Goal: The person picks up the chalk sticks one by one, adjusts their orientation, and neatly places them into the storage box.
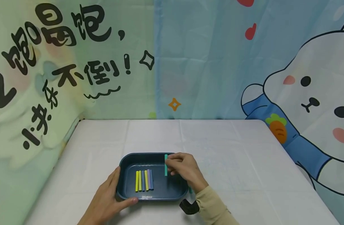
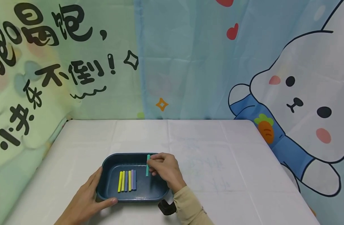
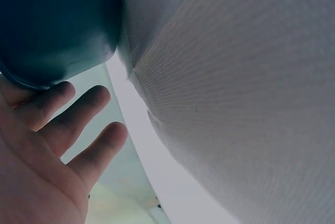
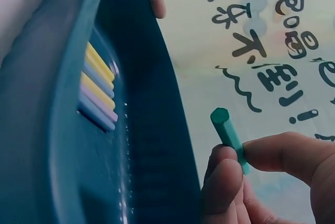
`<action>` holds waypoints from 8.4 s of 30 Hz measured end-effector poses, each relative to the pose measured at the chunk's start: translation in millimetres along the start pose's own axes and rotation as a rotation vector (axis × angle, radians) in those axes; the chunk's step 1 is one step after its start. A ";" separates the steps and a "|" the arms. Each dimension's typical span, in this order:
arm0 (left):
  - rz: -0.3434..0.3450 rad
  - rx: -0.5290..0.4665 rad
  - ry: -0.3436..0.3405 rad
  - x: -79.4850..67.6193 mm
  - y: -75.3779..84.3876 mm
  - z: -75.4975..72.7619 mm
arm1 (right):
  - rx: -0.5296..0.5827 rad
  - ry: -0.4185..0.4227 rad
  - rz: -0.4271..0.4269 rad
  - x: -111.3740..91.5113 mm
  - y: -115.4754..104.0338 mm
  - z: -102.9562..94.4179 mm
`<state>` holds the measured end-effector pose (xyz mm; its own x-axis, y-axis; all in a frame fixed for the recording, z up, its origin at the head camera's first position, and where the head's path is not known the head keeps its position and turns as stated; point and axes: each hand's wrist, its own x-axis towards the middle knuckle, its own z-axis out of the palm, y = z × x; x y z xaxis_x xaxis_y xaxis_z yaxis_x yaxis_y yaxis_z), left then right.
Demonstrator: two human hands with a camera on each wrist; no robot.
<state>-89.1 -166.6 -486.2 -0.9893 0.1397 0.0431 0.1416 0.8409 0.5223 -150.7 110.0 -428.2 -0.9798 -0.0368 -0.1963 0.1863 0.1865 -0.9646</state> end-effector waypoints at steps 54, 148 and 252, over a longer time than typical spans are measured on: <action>0.028 -0.027 -0.001 -0.2 -2.1 -0.1 | -0.413 0.017 0.036 9.9 27.1 58.4; 0.046 -0.018 0.027 -1.2 -1.8 0.0 | -0.649 0.138 0.066 -2.8 54.4 -62.2; 0.019 -0.020 0.024 1.0 -1.5 2.7 | -0.062 -0.014 0.014 6.2 -8.1 -24.0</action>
<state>-90.2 -166.3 -489.2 -0.9869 0.1433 0.0736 0.1603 0.8277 0.5378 -160.0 131.8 -417.4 -0.9760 -0.0474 -0.2124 0.1945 0.2475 -0.9492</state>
